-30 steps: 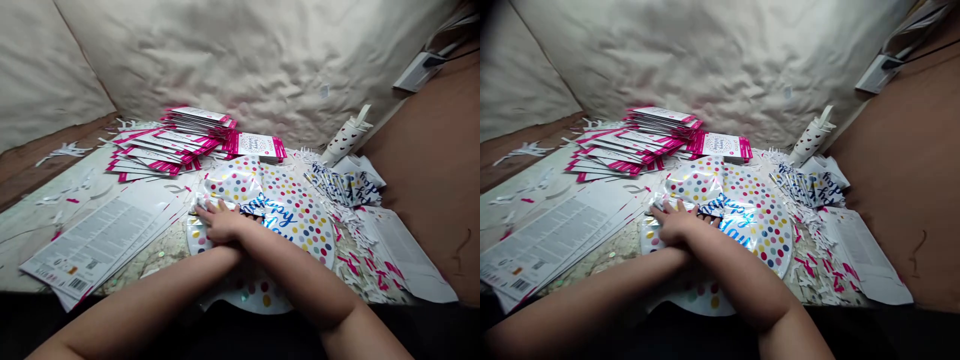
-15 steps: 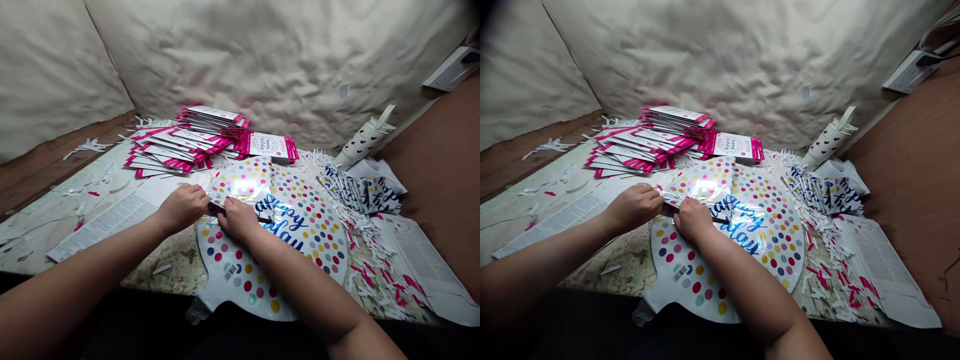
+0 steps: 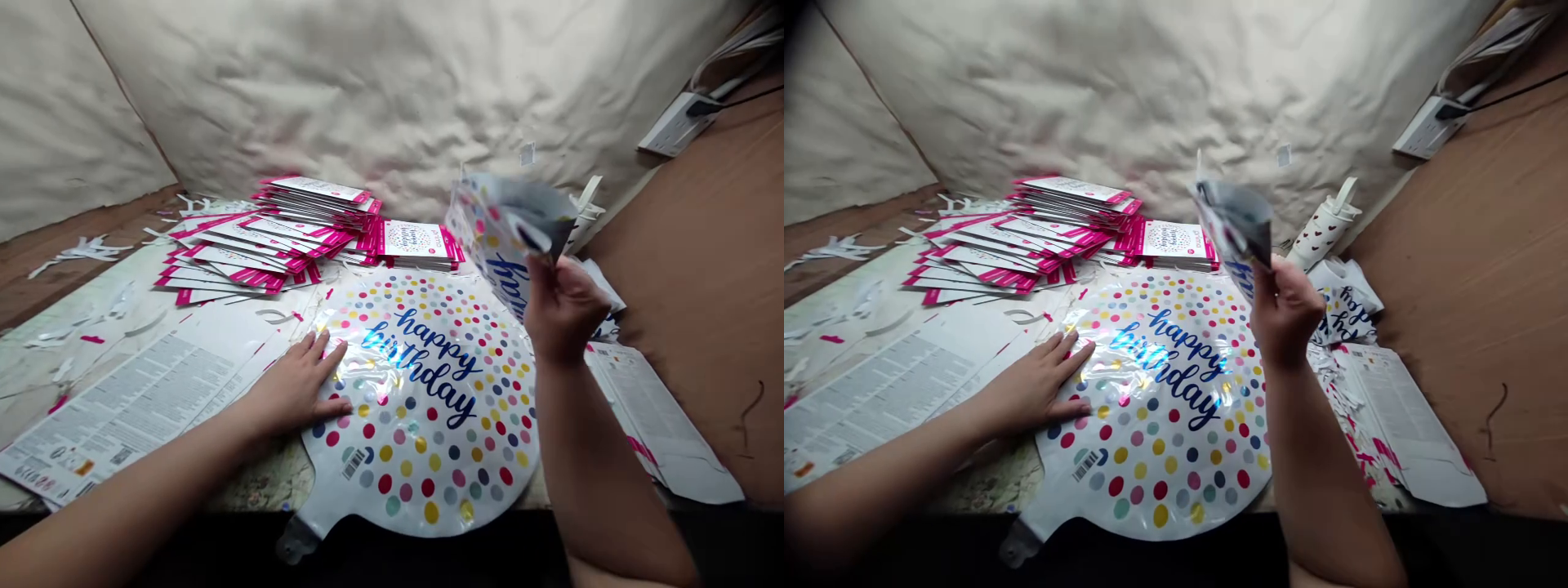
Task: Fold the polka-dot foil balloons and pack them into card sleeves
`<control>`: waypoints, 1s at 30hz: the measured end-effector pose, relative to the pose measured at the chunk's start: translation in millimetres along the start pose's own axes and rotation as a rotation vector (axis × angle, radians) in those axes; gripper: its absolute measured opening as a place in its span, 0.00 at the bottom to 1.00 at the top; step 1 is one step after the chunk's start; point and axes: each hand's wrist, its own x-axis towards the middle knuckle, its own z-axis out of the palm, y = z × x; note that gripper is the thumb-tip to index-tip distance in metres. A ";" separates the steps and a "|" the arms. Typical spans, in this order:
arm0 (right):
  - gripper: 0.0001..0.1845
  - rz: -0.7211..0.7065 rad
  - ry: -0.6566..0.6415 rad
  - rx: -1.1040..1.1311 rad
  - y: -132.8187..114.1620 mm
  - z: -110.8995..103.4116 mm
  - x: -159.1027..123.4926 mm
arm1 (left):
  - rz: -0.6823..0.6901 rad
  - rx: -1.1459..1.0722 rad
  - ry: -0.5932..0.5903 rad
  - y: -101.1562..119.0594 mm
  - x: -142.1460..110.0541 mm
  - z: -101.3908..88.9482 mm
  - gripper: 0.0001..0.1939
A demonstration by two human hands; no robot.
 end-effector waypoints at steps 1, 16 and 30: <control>0.19 -0.075 -0.028 0.067 3.5 -8.2 -6.5 | 0.006 -0.013 -0.009 -2.7 0.5 -3.3 0.47; 0.18 -0.575 -1.036 0.419 71.4 -11.3 -135.9 | 0.755 -0.055 0.067 111.7 88.0 -17.4 0.23; 0.18 0.850 -1.045 0.585 65.8 -4.8 -112.5 | 0.076 -0.208 -0.088 10.1 79.7 -24.8 0.29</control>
